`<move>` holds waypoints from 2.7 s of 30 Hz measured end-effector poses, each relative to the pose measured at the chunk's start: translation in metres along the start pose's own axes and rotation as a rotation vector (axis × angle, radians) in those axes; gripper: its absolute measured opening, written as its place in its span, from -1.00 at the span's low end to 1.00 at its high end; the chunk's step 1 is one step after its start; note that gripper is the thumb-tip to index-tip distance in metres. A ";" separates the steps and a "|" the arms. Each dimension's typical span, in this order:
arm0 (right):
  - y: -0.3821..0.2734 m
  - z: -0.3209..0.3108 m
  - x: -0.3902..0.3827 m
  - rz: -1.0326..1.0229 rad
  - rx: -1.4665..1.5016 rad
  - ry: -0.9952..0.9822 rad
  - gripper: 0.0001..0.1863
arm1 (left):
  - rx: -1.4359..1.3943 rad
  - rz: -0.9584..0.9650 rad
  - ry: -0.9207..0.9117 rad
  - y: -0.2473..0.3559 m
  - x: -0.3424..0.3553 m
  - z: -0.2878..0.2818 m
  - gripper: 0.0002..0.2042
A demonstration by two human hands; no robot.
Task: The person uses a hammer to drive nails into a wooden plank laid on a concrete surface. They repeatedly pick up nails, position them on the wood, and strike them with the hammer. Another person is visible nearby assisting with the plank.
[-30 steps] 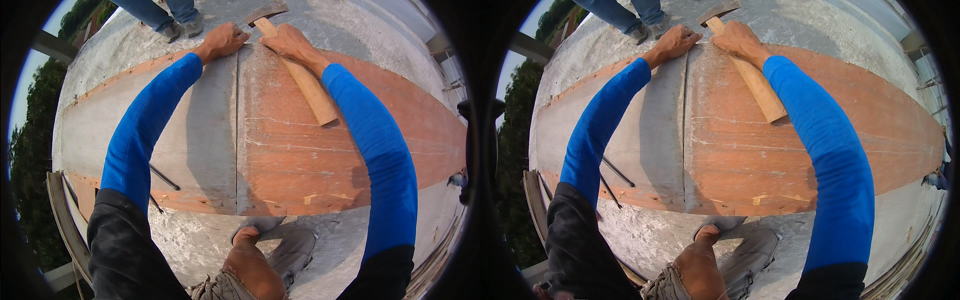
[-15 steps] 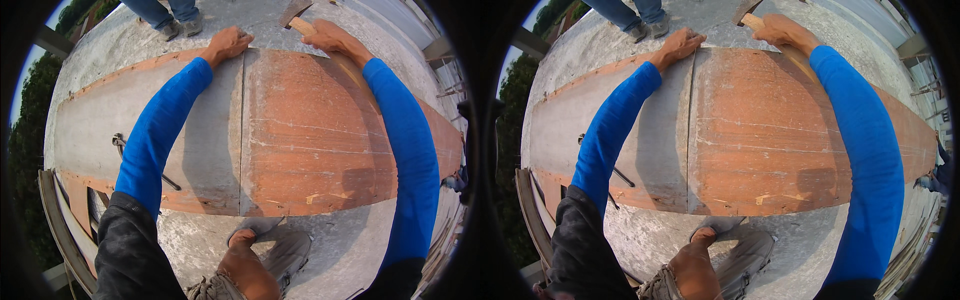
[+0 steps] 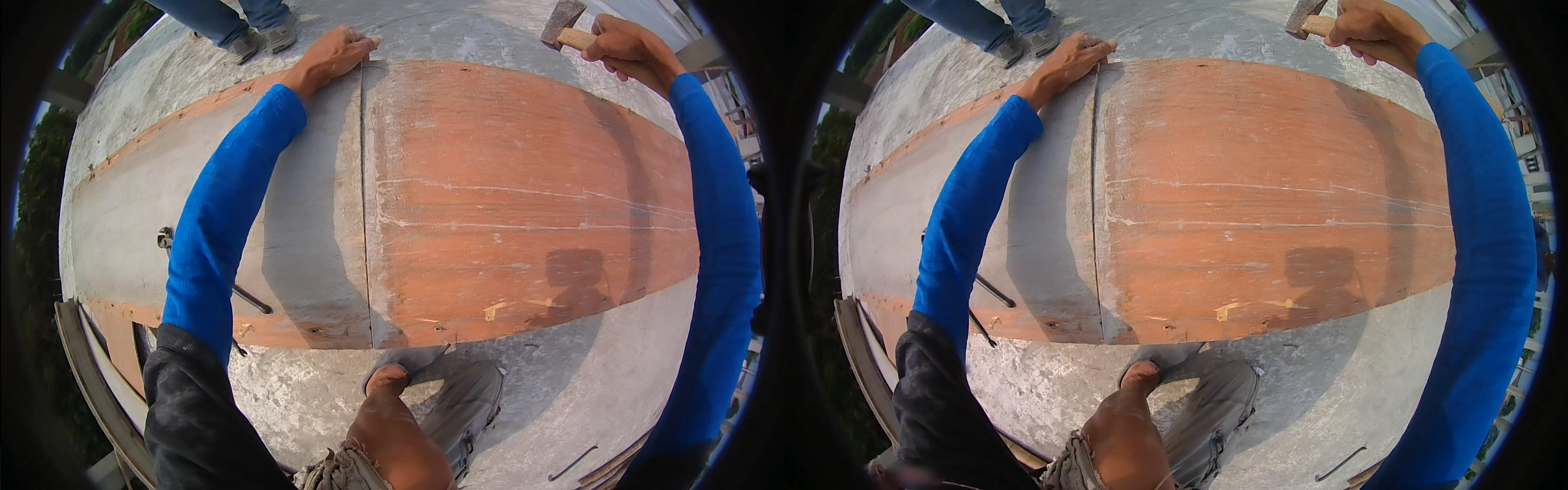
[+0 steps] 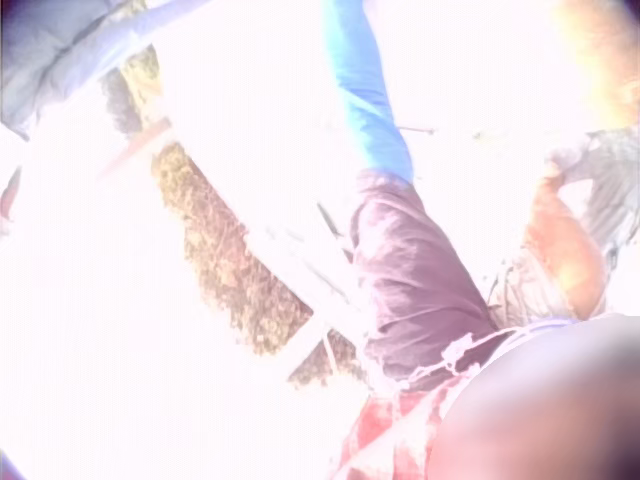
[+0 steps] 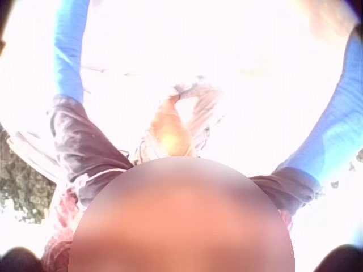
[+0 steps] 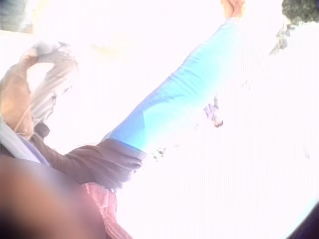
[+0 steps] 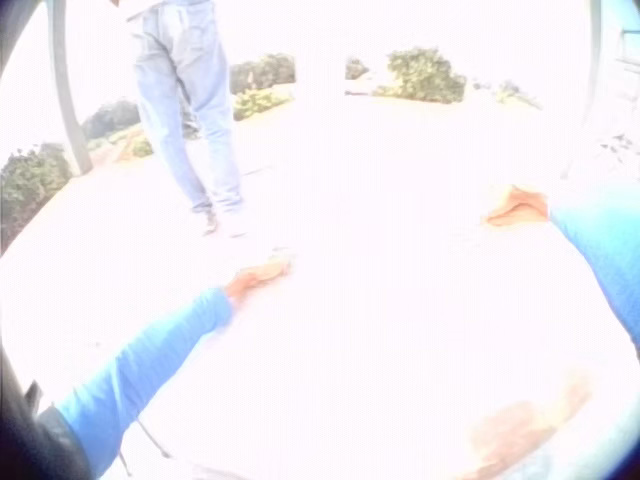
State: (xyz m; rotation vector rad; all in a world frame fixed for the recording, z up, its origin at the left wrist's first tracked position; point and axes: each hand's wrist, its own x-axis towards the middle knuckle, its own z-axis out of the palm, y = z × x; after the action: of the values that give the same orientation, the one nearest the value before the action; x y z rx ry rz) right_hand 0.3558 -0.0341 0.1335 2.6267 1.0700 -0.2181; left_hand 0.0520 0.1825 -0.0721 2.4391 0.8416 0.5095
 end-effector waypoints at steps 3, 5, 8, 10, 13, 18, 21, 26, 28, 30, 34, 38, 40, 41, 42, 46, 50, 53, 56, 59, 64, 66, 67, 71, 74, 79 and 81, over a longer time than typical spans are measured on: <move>-0.030 0.018 0.010 -0.071 -0.010 -0.029 -0.57 | -0.039 -0.038 -0.014 0.001 0.000 -0.001 -0.44; -0.045 0.029 0.020 -0.176 -0.007 -0.039 -0.58 | -0.069 -0.087 -0.087 0.002 0.000 -0.005 -0.44; -0.057 0.038 0.030 -0.289 -0.001 -0.071 -0.59 | -0.100 -0.126 -0.134 0.004 -0.002 -0.010 -0.44; -0.060 0.040 0.033 -0.341 0.017 -0.088 -0.60 | -0.105 -0.115 -0.121 0.006 -0.004 -0.012 -0.43; -0.061 0.045 0.032 -0.392 0.042 -0.103 -0.61 | -0.114 -0.103 -0.084 0.008 -0.006 -0.011 -0.43; -0.058 0.065 0.027 -0.444 0.084 -0.086 -0.62 | -0.091 -0.172 -0.129 0.009 0.000 -0.002 -0.43; -0.054 0.075 0.021 -0.465 0.121 -0.062 -0.63 | 0.093 -0.127 -0.144 0.005 0.007 0.007 -0.42; -0.020 0.087 -0.020 -0.506 0.273 0.094 -0.64 | 0.390 0.071 -0.044 -0.010 0.015 0.015 -0.43; 0.014 0.100 -0.056 -0.450 0.390 0.163 -0.65 | 0.386 0.178 -0.133 -0.018 0.024 0.013 -0.45; 0.053 0.118 -0.110 -0.370 0.600 0.247 -0.65 | 0.338 0.115 -0.182 -0.023 0.028 0.012 -0.47; 0.097 0.184 -0.252 -0.137 1.238 0.356 -0.75 | 0.260 0.147 -0.135 -0.034 0.032 0.012 -0.43; 0.077 0.268 -0.359 0.340 1.879 0.778 -0.81 | 0.236 0.090 -0.243 -0.054 0.047 0.010 -0.50; 0.049 0.315 -0.385 0.538 2.081 0.996 -0.77 | 0.449 0.429 -0.246 -0.067 0.055 0.007 -0.59; 0.032 0.338 -0.390 0.643 2.148 1.099 -0.74 | 0.463 0.531 -0.191 -0.074 0.058 0.005 -0.63; 0.016 0.359 -0.394 0.600 2.127 1.116 -0.75 | 0.465 0.574 -0.145 -0.080 0.061 0.003 -0.67; -0.028 0.414 -0.395 0.649 2.108 0.998 -0.77 | 0.495 0.509 -0.224 -0.093 0.077 -0.008 -0.63; -0.045 0.418 -0.374 0.654 2.157 1.165 -0.77 | 0.510 0.277 -0.306 -0.089 0.089 -0.014 -0.55; -0.048 0.410 -0.357 0.614 2.074 1.225 -0.72 | 0.383 0.134 -0.273 -0.077 0.090 -0.014 -0.45; -0.057 0.412 -0.355 0.467 1.774 1.111 -0.68 | 0.337 -0.035 -0.236 -0.066 0.080 -0.009 -0.41; -0.068 0.421 -0.363 0.505 1.994 0.968 -0.68 | 0.343 -0.019 -0.168 -0.053 0.066 -0.003 -0.45; -0.082 0.419 -0.368 0.491 2.270 0.863 -0.67 | 0.720 0.412 -0.164 -0.037 0.051 -0.005 -0.64; -0.084 0.413 -0.365 0.466 2.262 0.814 -0.66 | 0.649 0.377 -0.201 -0.037 0.051 -0.006 -0.69; -0.086 0.409 -0.366 0.485 2.279 0.804 -0.67 | 0.597 0.371 -0.206 -0.038 0.050 -0.007 -0.71; -0.095 0.398 -0.380 0.560 2.296 0.831 -0.73 | 0.763 0.585 -0.162 -0.042 0.052 -0.010 -0.72; -0.098 0.399 -0.388 0.486 2.262 0.804 -0.75 | 0.708 0.534 -0.168 -0.043 0.051 -0.009 -0.69; -0.064 0.399 -0.380 0.308 1.930 0.853 -0.71 | 0.372 0.109 -0.148 -0.036 0.049 -0.010 -0.52; -0.037 0.393 -0.381 0.286 1.865 0.872 -0.71 | 0.307 0.012 -0.113 -0.021 0.044 -0.010 -0.45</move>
State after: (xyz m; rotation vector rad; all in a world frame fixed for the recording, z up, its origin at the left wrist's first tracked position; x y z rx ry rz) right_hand 0.0475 -0.3874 -0.1515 4.8245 0.5578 0.1619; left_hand 0.0697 0.2294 -0.0680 2.7227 0.9143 0.2571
